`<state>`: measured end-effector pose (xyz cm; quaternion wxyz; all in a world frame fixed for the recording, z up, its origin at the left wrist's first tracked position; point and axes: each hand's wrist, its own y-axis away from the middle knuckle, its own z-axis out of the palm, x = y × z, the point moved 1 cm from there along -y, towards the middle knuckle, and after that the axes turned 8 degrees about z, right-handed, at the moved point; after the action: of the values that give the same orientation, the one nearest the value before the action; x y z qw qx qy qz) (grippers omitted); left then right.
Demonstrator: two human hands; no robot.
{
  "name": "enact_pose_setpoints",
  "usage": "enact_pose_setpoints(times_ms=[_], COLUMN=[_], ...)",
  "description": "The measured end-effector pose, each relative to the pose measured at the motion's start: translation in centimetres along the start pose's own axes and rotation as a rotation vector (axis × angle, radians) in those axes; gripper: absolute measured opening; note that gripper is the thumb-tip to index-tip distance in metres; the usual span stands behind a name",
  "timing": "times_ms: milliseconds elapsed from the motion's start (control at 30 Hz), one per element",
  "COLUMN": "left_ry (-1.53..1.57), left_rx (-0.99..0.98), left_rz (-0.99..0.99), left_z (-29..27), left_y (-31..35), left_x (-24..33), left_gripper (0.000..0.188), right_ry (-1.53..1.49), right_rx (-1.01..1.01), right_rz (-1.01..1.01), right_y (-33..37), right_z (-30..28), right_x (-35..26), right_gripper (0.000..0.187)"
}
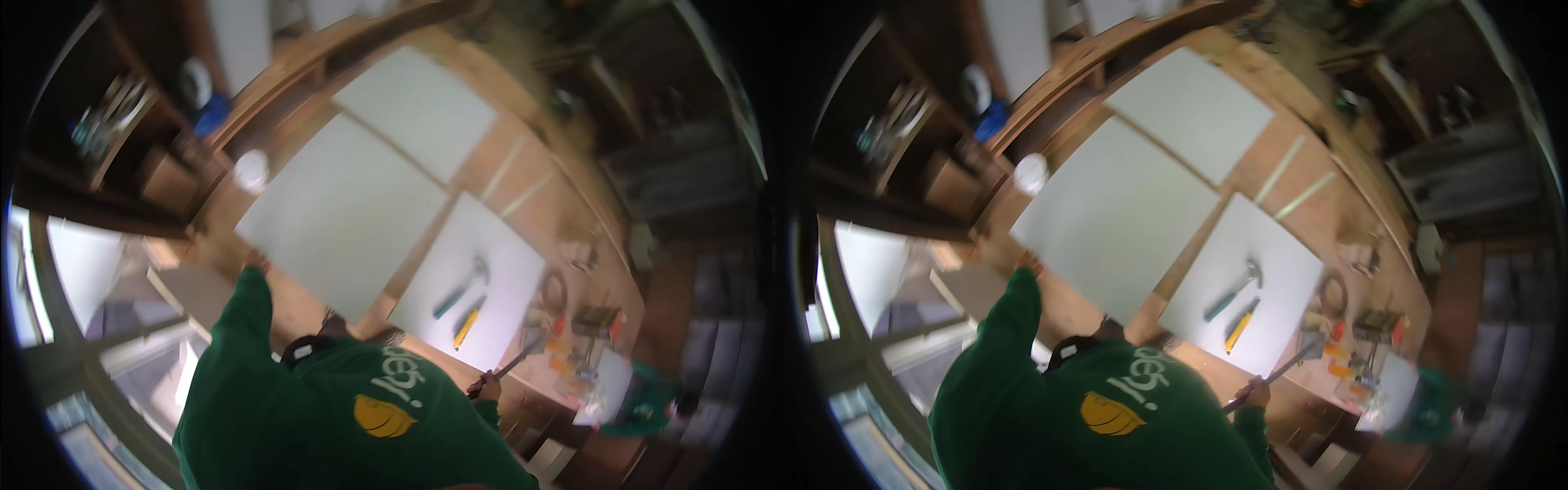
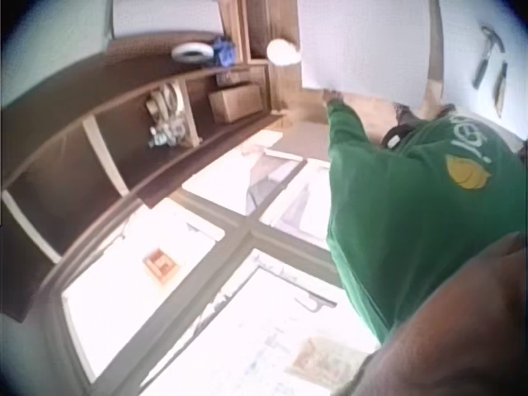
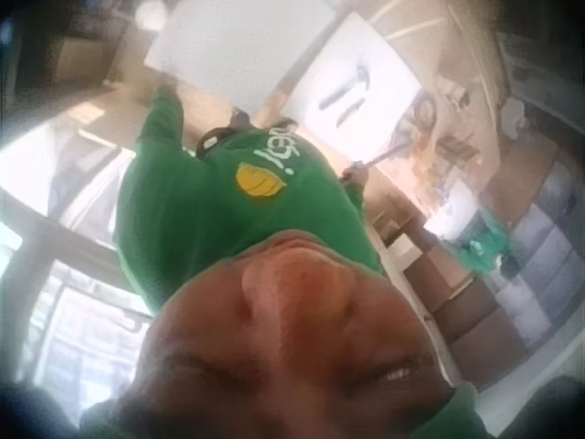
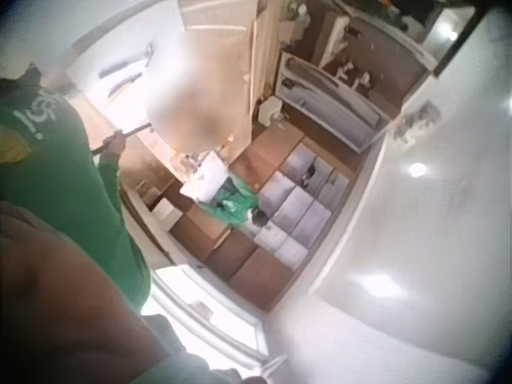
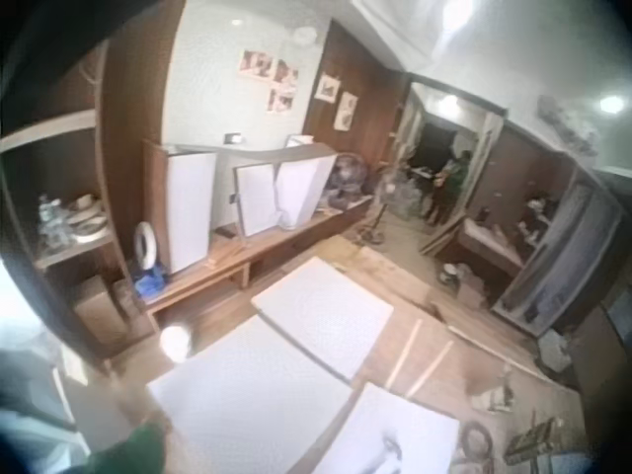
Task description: The person uses a hammer to drive a nail into a white panel, picks up another panel to move it, and then uses a utility knife to score or cut along the edge of a panel on a work table.
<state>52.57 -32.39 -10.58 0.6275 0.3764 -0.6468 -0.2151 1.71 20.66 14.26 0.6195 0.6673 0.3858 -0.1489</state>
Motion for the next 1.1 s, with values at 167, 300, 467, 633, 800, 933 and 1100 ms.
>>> enact_pose_setpoints(times_ms=[167, 300, 467, 633, 800, 933, 1100], left_ry=[0.033, 0.069, 0.101, 0.147, 0.252, 0.252, 0.193], left_rx=[-0.018, 0.000, -0.033, -0.118, -0.280, -0.325, -0.438], left_rz=[-0.070, -0.042, -0.039, -0.026, -0.012, -0.102, -0.172], left_z=[1.0, 1.6, 3.1, 3.9, 5.5, 8.0, 9.3], left_y=[-0.3, 1.5, 4.5, 5.7, 9.1, 13.6, 17.1], left_x=[1.3, 1.2, 0.0, -2.3, -7.0, -10.1, -12.0], left_gripper=[0.046, 0.045, 0.049, 0.052, 0.054, 0.056, 0.047], right_ry=[0.342, 0.282, 0.218, 0.269, 0.259, 0.299, 0.696], right_rx=[0.121, 0.085, -0.023, 0.010, 0.085, 0.152, 0.218], right_rz=[0.009, 0.035, 0.063, -0.013, 0.039, 0.094, -0.049], right_y=[2.2, 7.6, 7.7, 7.2, 7.6, 8.4, 9.7], right_z=[1.3, 4.3, 1.8, -0.7, -5.6, -9.7, -12.6], right_x=[2.8, 2.9, 6.6, 8.0, 11.2, 16.0, 20.6], right_gripper=[0.021, 0.023, 0.024, 0.025, 0.025, 0.031, 0.043])
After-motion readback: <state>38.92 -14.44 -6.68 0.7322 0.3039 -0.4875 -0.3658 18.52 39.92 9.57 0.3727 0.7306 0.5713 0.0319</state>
